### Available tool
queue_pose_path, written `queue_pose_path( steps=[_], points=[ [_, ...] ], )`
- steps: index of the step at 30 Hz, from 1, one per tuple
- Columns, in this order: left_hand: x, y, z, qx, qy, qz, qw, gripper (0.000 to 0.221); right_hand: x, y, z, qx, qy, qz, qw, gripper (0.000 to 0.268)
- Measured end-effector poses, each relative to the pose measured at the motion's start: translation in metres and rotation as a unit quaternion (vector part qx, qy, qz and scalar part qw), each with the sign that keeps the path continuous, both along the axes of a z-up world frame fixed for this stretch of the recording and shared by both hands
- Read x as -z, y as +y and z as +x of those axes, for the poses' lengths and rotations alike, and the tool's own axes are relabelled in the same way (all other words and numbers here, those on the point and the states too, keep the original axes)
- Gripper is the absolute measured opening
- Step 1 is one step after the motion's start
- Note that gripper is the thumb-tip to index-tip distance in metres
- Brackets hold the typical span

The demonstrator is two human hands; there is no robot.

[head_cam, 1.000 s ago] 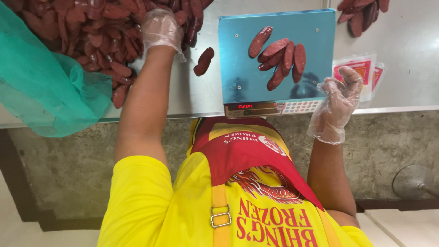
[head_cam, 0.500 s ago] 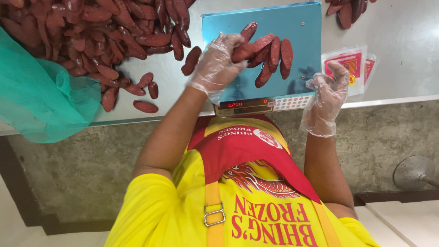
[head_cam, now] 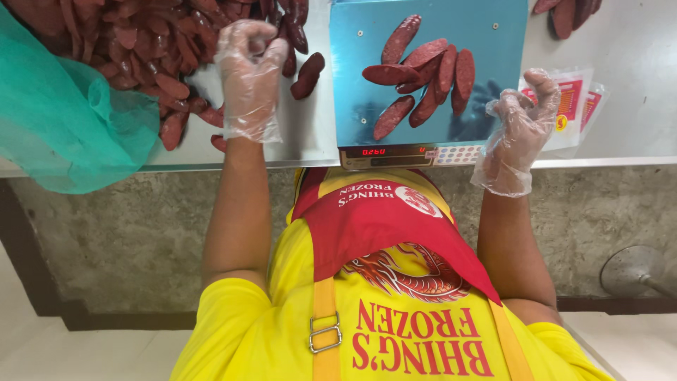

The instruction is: The person, wearing gloves, picks up individual pieces of meat from a pile, places several pieces onto a digital scale to weigh them, and then puts the weighed meat into plastic packets.

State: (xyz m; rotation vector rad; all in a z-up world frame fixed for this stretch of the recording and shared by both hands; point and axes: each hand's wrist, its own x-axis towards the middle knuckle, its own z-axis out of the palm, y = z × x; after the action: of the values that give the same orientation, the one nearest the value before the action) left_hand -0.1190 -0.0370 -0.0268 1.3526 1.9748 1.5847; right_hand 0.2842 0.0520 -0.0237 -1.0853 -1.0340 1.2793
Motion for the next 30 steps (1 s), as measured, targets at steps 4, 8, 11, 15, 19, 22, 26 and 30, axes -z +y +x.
queue_pose_path(
  steps=[4, 8, 11, 15, 19, 22, 26, 30],
  points=[
    [0.015, -0.026, -0.027, -0.049, -0.043, -0.018, 0.998, 0.016, 0.001, 0.006, -0.01, -0.013, 0.008, 0.007, 1.0, 0.041],
    [0.032, -0.046, -0.057, -0.154, -0.1, 0.002, 0.983, 0.012, -0.005, 0.016, -0.019, -0.036, 0.005, 0.036, 0.999, 0.042],
    [0.049, -0.054, -0.082, -0.201, -0.141, -0.019, 0.969, 0.012, -0.008, 0.019, -0.022, -0.035, 0.006, 0.046, 0.998, 0.043],
    [0.082, -0.038, -0.105, -0.182, -0.053, -0.155, 0.97, 0.022, -0.006, 0.019, -0.025, -0.041, 0.013, 0.04, 0.998, 0.043],
    [0.105, -0.001, -0.091, -0.205, -0.011, -0.164, 0.965, 0.04, -0.007, 0.014, -0.029, -0.051, -0.001, 0.031, 0.998, 0.042],
    [0.115, 0.011, -0.081, -0.225, 0.059, -0.159, 0.96, 0.047, -0.008, 0.011, -0.029, -0.041, -0.01, 0.014, 0.999, 0.041],
    [0.133, 0.022, -0.085, -0.247, 0.137, -0.206, 0.937, 0.054, -0.007, 0.011, -0.025, -0.041, -0.016, 0.02, 0.999, 0.042],
    [0.126, 0.015, -0.084, -0.234, -0.058, -0.148, 0.959, 0.044, -0.012, 0.01, -0.023, -0.026, -0.031, 0.026, 0.999, 0.041]
  ],
)
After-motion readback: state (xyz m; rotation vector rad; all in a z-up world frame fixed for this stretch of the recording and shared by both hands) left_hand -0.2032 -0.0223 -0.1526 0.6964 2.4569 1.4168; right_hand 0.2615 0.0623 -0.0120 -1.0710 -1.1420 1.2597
